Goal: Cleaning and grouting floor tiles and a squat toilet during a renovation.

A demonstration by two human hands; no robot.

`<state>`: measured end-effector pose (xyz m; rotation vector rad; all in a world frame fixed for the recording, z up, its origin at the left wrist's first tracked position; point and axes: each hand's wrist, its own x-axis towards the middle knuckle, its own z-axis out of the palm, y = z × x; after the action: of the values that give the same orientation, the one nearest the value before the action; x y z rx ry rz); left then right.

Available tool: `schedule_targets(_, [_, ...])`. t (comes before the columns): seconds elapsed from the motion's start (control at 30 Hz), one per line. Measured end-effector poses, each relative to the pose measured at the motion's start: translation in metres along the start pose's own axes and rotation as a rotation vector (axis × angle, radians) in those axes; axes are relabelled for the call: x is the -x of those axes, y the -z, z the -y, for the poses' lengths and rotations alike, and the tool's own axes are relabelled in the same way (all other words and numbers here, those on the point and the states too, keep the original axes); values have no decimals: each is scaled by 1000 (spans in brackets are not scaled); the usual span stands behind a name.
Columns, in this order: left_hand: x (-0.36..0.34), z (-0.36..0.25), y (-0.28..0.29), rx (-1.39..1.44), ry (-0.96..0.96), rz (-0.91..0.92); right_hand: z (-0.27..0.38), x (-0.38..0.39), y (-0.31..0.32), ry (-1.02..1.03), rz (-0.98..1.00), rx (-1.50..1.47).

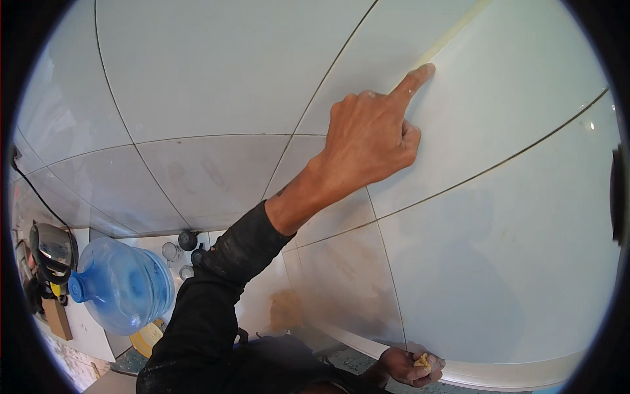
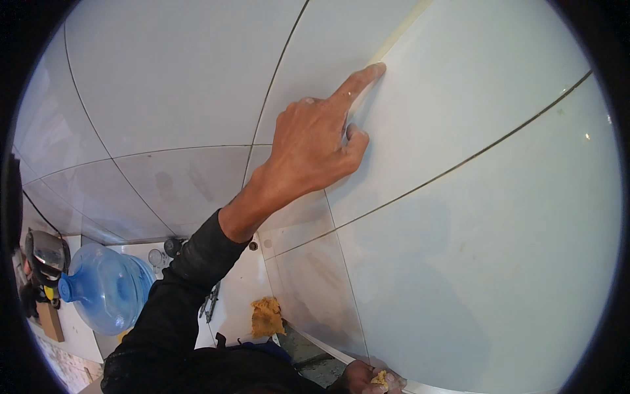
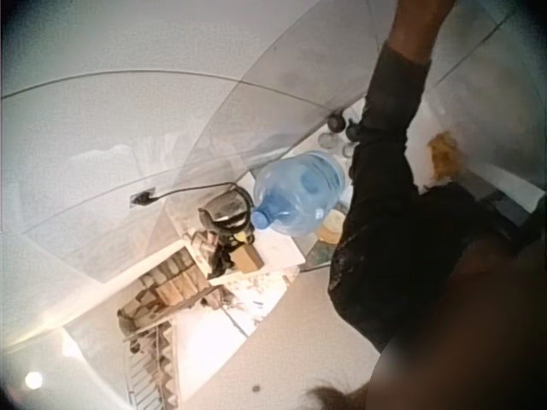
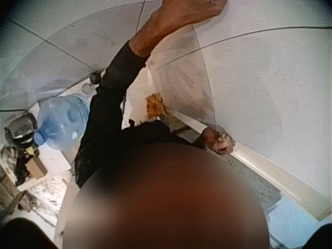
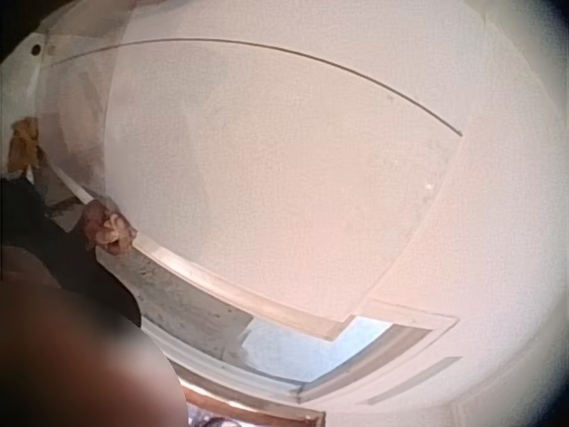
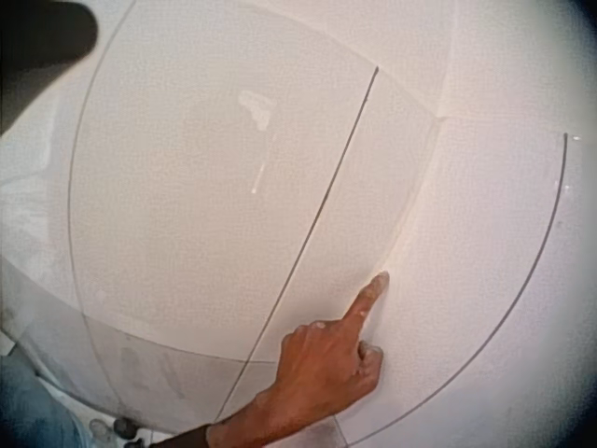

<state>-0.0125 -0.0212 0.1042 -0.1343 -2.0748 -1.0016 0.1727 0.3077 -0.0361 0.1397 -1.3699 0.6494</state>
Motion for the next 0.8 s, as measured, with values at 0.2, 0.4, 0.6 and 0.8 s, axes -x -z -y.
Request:
schedule_targets(0.2, [-3, 6, -6, 104, 36, -4, 7, -1, -8, 45, 4, -40])
schedule_targets(0.4, [-11, 3, -4, 113, 42, -9, 1, -1, -8, 59, 12, -68])
schedule_targets(0.6, [-1, 4, -8, 149, 102, 67, 4, -3, -2, 43, -1, -1])
schedule_targets(0.8, [-8, 10, -12, 154, 5, -52, 5, 0, -1, 8, 37, -84])
